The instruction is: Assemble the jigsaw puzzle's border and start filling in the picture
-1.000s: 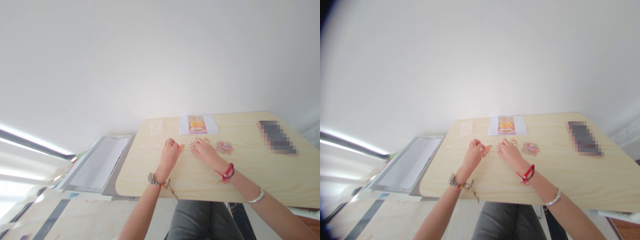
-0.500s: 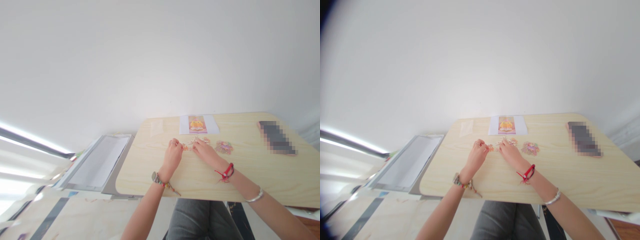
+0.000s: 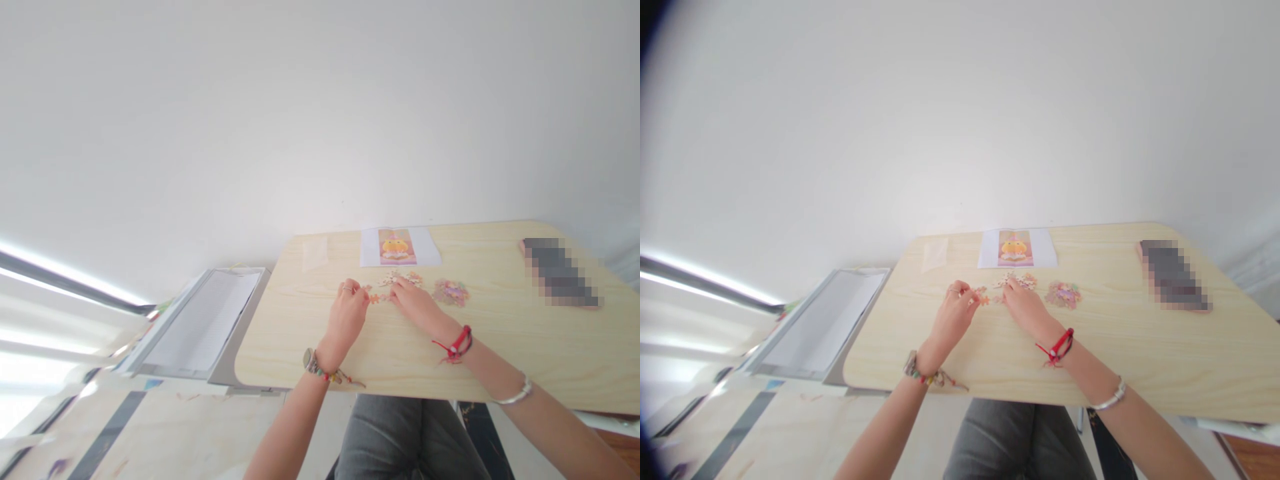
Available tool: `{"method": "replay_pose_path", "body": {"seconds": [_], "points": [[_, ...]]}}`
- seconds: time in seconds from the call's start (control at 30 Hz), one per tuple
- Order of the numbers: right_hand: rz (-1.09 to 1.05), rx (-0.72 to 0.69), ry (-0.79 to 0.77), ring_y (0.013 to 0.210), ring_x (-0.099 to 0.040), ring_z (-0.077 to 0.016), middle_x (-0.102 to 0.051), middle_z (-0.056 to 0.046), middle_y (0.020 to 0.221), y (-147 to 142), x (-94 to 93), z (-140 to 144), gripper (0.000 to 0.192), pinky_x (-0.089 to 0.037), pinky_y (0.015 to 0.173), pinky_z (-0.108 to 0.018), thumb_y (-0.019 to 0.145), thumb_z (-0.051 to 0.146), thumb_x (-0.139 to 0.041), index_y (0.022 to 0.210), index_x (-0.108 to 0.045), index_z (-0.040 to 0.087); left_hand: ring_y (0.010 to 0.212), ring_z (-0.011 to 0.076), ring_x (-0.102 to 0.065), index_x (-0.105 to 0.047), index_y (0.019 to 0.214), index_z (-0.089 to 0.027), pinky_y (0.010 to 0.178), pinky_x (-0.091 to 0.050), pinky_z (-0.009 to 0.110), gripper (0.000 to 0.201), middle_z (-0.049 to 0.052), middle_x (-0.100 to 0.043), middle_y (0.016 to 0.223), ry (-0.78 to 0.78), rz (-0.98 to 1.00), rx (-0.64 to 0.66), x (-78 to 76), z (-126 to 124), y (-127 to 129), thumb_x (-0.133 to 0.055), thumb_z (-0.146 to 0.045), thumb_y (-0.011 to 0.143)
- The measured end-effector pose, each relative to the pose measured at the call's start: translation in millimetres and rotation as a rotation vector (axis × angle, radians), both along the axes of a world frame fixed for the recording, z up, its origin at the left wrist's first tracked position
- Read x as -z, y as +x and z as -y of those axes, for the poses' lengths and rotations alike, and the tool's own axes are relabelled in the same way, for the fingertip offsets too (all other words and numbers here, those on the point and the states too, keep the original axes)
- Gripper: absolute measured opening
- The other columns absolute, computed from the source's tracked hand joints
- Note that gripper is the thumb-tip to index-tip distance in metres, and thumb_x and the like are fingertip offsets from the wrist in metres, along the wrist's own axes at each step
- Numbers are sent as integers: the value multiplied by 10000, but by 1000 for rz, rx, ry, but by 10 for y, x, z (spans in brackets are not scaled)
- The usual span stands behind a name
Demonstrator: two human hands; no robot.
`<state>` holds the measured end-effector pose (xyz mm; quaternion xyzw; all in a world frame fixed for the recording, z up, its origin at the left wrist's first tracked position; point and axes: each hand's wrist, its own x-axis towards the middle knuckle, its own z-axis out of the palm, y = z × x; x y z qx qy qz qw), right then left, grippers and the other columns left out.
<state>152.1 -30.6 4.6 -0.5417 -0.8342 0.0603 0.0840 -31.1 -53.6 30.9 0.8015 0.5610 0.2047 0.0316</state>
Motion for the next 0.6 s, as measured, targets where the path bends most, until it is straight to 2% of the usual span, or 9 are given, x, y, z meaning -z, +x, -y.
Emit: {"method": "replay_pose_path", "body": {"seconds": [0.13, 0.2, 0.33, 0.4, 0.6], "points": [[74, 90, 22, 683, -566, -169, -560, -103, 954, 84, 16, 16, 249, -416, 564, -289, 911, 173, -334, 899, -582, 148, 900, 178, -498, -602, 807, -165, 764, -489, 300, 88, 58, -484, 940, 24, 16, -19, -10, -31, 8, -527, -128, 835], [9, 85, 28, 716, -574, -179, -559, -105, 951, 105, 2, 21, 245, -434, 589, -299, 908, 186, -352, 906, -593, 144, 908, 185, -500, -603, 781, -163, 751, -491, 296, 87, 59, -484, 931, 28, 17, -51, -5, -46, -48, -539, -124, 826], [-263, -108, 47, 874, -571, -177, -554, -72, 992, -2, -91, 26, 190, -459, 735, -304, 860, 183, -477, 1006, -599, 185, 914, 186, -504, -609, 783, -169, 733, -492, 286, 90, 56, -485, 919, 28, 14, -95, 10, -45, -163, -553, -102, 810], [-310, -188, 50, 877, -569, -171, -549, -61, 970, -117, -153, 26, 202, -455, 751, -299, 845, 172, -507, 1018, -607, 199, 921, 186, -503, -609, 789, -173, 732, -491, 288, 84, 55, -483, 929, 26, 12, -96, 12, -37, -195, -562, -105, 806], [-287, -221, 36, 744, -562, -143, -539, -50, 877, -391, -233, -23, 208, -433, 664, -258, 885, 154, -439, 933, -638, 193, 913, 190, -499, -605, 808, -156, 723, -490, 289, 50, 63, -482, 930, 35, -11, -89, 32, -32, -261, -573, -117, 806]]}}
